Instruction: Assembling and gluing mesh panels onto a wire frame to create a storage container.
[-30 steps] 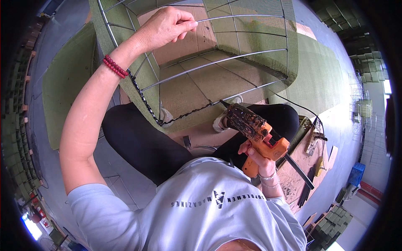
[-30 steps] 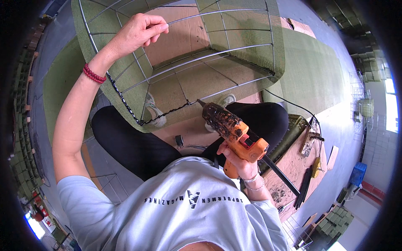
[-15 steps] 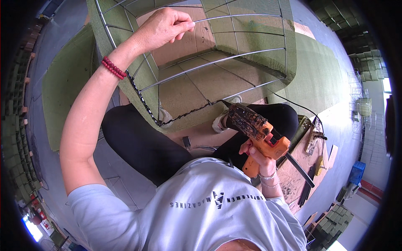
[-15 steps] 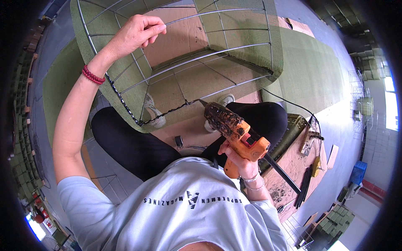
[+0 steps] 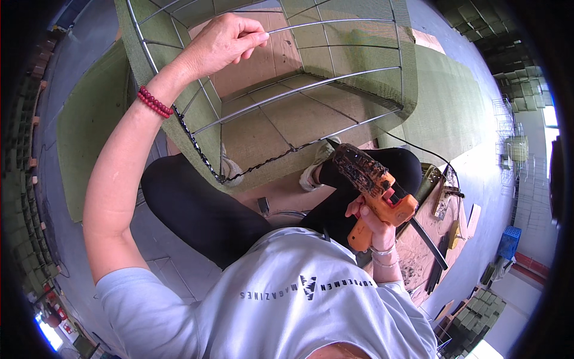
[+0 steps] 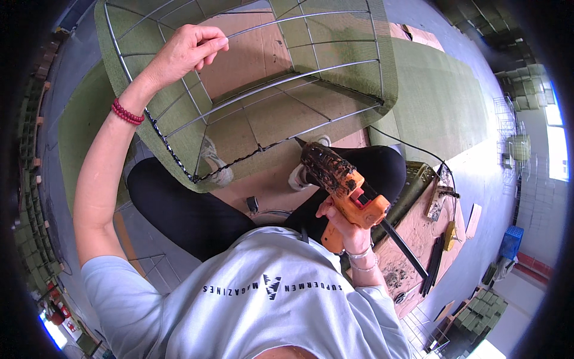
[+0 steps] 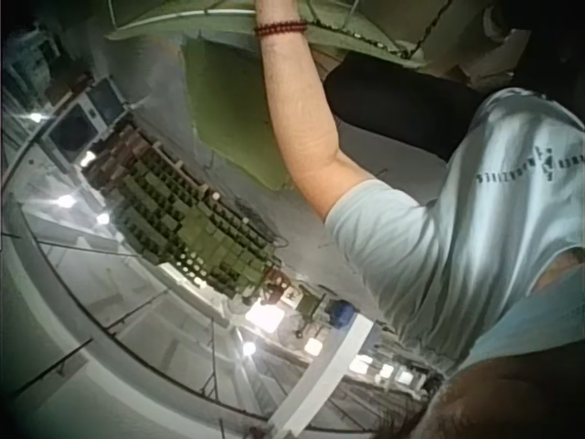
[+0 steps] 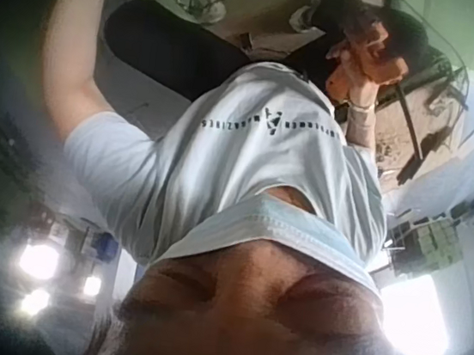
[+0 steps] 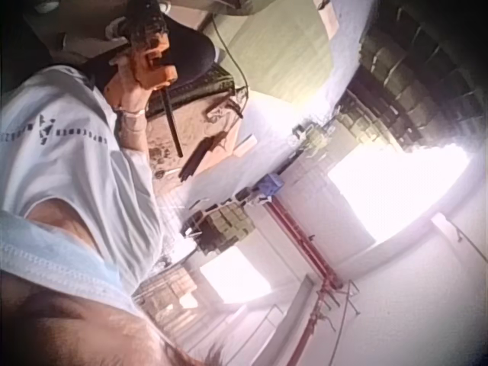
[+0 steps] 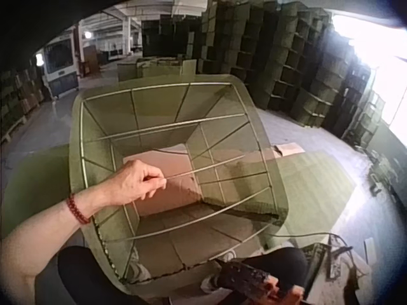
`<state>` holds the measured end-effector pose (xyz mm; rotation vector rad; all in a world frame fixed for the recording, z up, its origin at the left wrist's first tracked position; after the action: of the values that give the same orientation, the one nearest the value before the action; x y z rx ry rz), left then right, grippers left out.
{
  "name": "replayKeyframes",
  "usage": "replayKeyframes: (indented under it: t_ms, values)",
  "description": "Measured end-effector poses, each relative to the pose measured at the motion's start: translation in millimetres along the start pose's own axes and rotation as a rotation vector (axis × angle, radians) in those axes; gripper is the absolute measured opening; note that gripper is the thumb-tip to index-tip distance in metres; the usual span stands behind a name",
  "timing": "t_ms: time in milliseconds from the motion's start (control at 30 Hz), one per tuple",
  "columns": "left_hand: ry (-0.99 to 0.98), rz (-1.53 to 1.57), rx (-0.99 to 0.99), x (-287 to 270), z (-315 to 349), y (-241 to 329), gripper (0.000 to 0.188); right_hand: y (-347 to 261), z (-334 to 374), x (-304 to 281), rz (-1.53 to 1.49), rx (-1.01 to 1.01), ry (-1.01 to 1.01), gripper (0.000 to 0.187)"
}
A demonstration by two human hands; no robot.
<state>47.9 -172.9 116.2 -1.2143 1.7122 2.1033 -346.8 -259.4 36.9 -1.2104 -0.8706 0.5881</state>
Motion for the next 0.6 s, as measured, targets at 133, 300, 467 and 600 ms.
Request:
replayKeyframes:
  t_ms: [133, 300, 467, 600]
  values:
    - [0.019, -0.006, 0.004, -0.3, -2.8, 2.2, 0.030, -5.3, -4.3, -5.9, -0.004, -0.055, 0.024, 0.028]
    - [-0.004, 0.005, -0.009, 1.8, 1.7, -2.3, 0.029, -3.8, -0.3, -5.2, 0.041, -0.023, 0.094, 0.026]
    - [0.004, -0.012, -0.013, 0.2, 2.3, 1.3, 0.028, -1.6, -0.2, -8.3, 0.061, -0.056, 0.084, 0.029]
    - [0.016, -0.006, -0.003, 1.8, 0.9, 0.6, 0.029, -1.4, 2.6, -6.2, 0.051, 0.004, 0.037, 0.031]
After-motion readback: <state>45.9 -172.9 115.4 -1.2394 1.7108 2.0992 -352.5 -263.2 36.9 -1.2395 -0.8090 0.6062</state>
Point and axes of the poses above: each hand's wrist, its own z-axis away from the middle knuckle, its own x-axis out of the palm, y = z × x, the point moved 3 cm from there along -z, towards the middle knuckle, and after that the axes turned 8 degrees about -x, right-handed, at the moved point
